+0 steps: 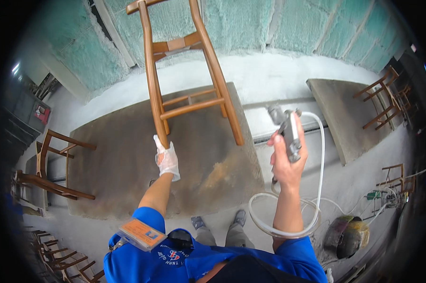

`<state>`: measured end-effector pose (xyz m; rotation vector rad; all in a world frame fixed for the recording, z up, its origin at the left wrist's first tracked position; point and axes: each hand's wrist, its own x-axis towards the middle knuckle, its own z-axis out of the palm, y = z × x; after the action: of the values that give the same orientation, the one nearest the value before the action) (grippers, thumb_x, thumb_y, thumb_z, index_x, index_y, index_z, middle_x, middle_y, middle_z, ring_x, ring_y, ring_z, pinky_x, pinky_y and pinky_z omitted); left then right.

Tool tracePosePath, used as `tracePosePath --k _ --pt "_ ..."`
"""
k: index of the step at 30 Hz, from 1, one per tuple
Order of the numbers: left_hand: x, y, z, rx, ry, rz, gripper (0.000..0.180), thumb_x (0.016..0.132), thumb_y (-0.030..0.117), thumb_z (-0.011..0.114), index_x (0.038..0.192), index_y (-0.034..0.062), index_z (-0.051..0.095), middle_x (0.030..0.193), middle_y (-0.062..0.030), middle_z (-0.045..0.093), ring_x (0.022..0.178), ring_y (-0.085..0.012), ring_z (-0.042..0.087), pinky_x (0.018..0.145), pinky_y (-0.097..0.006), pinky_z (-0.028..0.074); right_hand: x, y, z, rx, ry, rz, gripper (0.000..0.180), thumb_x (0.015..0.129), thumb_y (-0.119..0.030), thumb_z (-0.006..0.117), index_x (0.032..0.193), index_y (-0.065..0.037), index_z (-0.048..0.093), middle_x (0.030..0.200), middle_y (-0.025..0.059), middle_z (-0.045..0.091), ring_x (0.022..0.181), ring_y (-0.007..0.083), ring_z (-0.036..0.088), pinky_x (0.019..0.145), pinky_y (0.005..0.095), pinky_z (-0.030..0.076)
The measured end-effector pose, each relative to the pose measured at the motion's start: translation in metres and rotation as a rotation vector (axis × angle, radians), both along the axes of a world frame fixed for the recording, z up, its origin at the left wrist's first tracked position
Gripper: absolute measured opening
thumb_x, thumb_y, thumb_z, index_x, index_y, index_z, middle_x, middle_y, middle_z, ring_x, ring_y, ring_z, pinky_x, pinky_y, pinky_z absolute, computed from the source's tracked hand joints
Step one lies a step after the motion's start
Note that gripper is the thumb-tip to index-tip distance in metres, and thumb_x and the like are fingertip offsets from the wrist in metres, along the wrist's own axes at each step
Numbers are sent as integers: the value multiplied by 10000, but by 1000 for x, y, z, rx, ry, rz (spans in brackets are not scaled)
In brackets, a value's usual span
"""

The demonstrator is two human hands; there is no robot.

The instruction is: The person uses a spray gun to apply finish to a wooden chair, repeatedly rotating the chair to coat all sides. The chair is handled one at a time and repositioned multiple times during the process.

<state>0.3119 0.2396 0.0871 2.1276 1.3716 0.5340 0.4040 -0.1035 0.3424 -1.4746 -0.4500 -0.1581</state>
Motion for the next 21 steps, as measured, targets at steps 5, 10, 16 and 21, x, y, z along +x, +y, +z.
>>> tracePosePath --k 5,10,16,21 --pt "-3 -2 -11 6 -85 7 805 1033 346 627 1701 247 189 1331 -230 692 1179 -464 663 1025 -525 502 133 54 23 87 -183 -81 597 1019 -29 639 1590 -63 469 1037 53 718 770 69 630 661 243 519" --pt "-4 1 -11 16 -99 4 794 1031 316 631 1697 225 209 1281 -232 713 1139 -462 679 1009 -528 510 233 135 57 251 -65 -45 597 1020 -77 648 1588 -89 464 961 48 695 694 93 645 505 241 496" --pt "0 10 -7 47 -94 -17 808 1010 266 656 1692 211 227 1272 -246 716 1080 -471 700 957 -537 537 246 185 73 352 34 76 270 1027 -150 652 1269 -49 586 905 78 674 730 158 690 404 258 450" --pt "2 15 2 46 -99 -45 851 999 275 684 1698 195 205 1242 -274 713 1083 -475 704 956 -541 544 198 190 51 321 -135 200 412 1033 -138 647 1427 -43 572 924 61 673 778 145 693 401 258 460"
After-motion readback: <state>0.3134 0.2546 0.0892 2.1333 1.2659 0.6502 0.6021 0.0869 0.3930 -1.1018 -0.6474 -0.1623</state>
